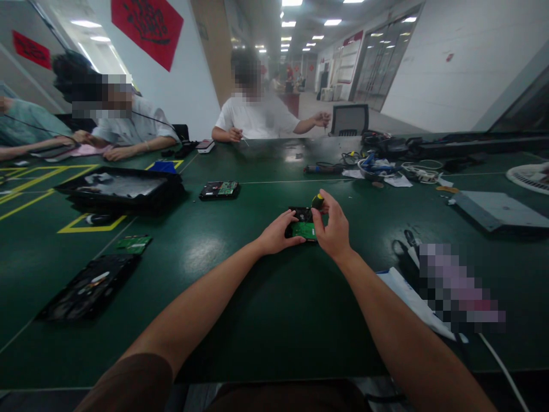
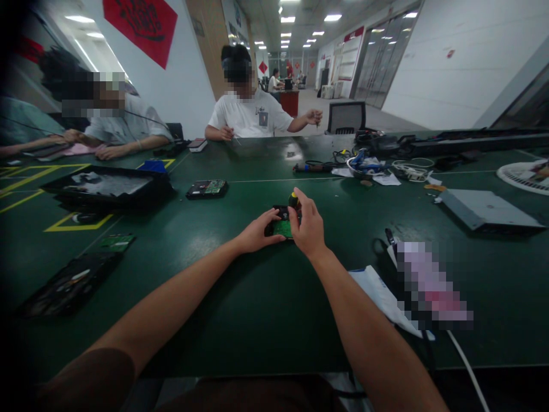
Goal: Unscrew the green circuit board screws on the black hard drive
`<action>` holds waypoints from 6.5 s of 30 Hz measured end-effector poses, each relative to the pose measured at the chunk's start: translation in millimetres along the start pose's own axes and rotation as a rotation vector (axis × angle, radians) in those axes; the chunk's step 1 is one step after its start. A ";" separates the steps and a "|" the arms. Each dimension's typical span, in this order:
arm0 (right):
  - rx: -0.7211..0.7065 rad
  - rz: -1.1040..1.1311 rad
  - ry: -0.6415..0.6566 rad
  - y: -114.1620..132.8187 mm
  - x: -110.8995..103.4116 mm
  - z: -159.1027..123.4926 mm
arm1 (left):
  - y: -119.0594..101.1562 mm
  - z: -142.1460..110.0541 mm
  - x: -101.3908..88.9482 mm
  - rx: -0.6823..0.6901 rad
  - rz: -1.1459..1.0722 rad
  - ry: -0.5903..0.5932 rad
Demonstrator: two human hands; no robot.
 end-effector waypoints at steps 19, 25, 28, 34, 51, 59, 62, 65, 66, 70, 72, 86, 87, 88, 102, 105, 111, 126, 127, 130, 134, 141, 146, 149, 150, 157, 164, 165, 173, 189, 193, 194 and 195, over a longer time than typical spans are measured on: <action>0.002 -0.013 -0.012 -1.7 0.1 -1.0 | 2.4 0.8 2.3 0.005 0.001 -0.011; 0.007 -0.012 -0.027 -3.2 0.2 -1.3 | -2.0 0.3 -0.2 0.000 0.008 -0.007; -0.001 -0.030 -0.020 -1.9 -1.2 -0.6 | -1.6 0.6 -0.2 0.007 0.013 -0.002; -0.001 -0.006 -0.019 -2.1 -0.1 -0.9 | 0.7 0.4 1.5 -0.002 0.002 -0.007; 0.000 -0.027 -0.018 -3.1 0.3 -0.9 | 0.1 0.9 0.7 0.004 -0.009 -0.004; 0.004 -0.018 -0.003 -0.5 -1.1 -0.3 | -0.7 0.5 0.2 -0.012 -0.009 -0.009; 0.006 -0.040 -0.006 1.4 -2.4 0.1 | -1.0 0.9 0.2 -0.003 -0.009 -0.007; 0.001 -0.047 -0.019 2.1 -2.8 0.0 | -1.5 0.9 0.2 0.005 -0.010 -0.010; -0.001 -0.040 -0.024 1.7 -2.5 -0.2 | -1.6 0.8 0.2 0.004 -0.009 -0.011; 0.003 -0.008 -0.046 -0.5 -1.1 -1.2 | -2.2 0.2 -0.5 -0.002 0.001 -0.010; 0.003 -0.014 -0.052 0.1 -1.2 -1.3 | -2.0 0.0 -0.6 -0.003 0.003 -0.003; 0.003 -0.021 -0.044 3.4 -2.7 -0.9 | -1.7 0.0 -1.2 -0.003 -0.003 -0.002; 0.001 -0.021 -0.039 3.5 -2.6 -0.9 | -1.5 0.0 -1.1 -0.004 -0.002 0.000; -0.002 -0.020 -0.036 3.6 -2.4 -1.1 | -1.3 -0.1 -1.0 -0.006 -0.002 0.001; -0.008 -0.029 -0.045 5.3 -2.7 -1.3 | -1.8 0.5 -0.2 -0.006 0.000 -0.009; -0.001 -0.026 -0.052 5.3 -3.2 -1.2 | -1.7 0.3 -0.2 -0.005 0.001 -0.006; -0.021 -0.040 -0.052 3.1 -1.9 -1.6 | -1.5 -0.1 -0.3 -0.007 0.000 -0.003; -0.016 -0.022 -0.068 -0.4 -0.5 -1.9 | -2.8 -0.1 -0.3 0.004 -0.002 -0.015; -0.013 -0.026 -0.074 -0.7 -0.6 -2.0 | -3.1 0.0 -0.4 0.003 -0.003 -0.014; -0.006 -0.032 -0.078 -1.5 -0.8 -2.3 | -3.3 0.2 -0.7 -0.006 -0.006 -0.010; -0.012 -0.020 -0.069 -0.9 -1.3 -2.2 | -2.2 0.2 -0.4 -0.013 0.004 -0.007; -0.016 -0.018 -0.065 -0.5 -2.1 -1.8 | -1.9 -0.1 0.4 0.008 0.010 -0.010; -0.010 -0.009 -0.066 -0.8 -1.6 -1.6 | -1.4 -0.5 0.5 -0.004 0.016 -0.009; -0.024 -0.038 -0.067 1.5 -2.4 -1.0 | -0.9 -0.6 0.6 0.001 0.007 -0.005; -0.028 -0.040 -0.064 2.0 -2.5 -0.9 | -0.6 -0.6 0.7 0.002 0.004 -0.006; -0.028 -0.011 -0.069 1.6 -2.5 -1.2 | -0.6 -0.1 0.8 0.013 0.016 -0.015; -0.020 0.011 -0.041 2.8 -1.8 -1.4 | -4.0 0.4 -1.3 -0.003 0.013 -0.011; -0.016 0.009 -0.041 1.9 -1.5 -1.4 | -3.9 0.4 -1.2 -0.003 0.011 -0.009; -0.020 -0.001 -0.038 2.0 -1.8 -1.5 | -1.2 0.1 0.4 0.012 0.001 -0.010; -0.013 -0.028 -0.049 1.7 -1.8 -1.3 | -1.0 1.0 0.3 0.000 0.006 0.001; -0.017 -0.027 -0.045 1.8 -1.8 -1.2 | -1.6 0.4 -0.2 0.000 0.005 -0.001; -0.016 -0.025 -0.042 1.8 -1.8 -1.1 | -1.5 0.3 -0.1 -0.002 0.005 0.000; -0.013 -0.024 -0.043 1.8 -1.8 -1.0 | -1.4 0.4 0.0 -0.003 0.007 0.001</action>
Point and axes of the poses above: each hand's wrist, its own z-axis towards the middle knuckle, its own x-axis out of the palm, y = z × x, the point moved 4 cm from there along z, towards the middle knuckle, and after that the axes turned 10 degrees about x, right-handed, at the moved point
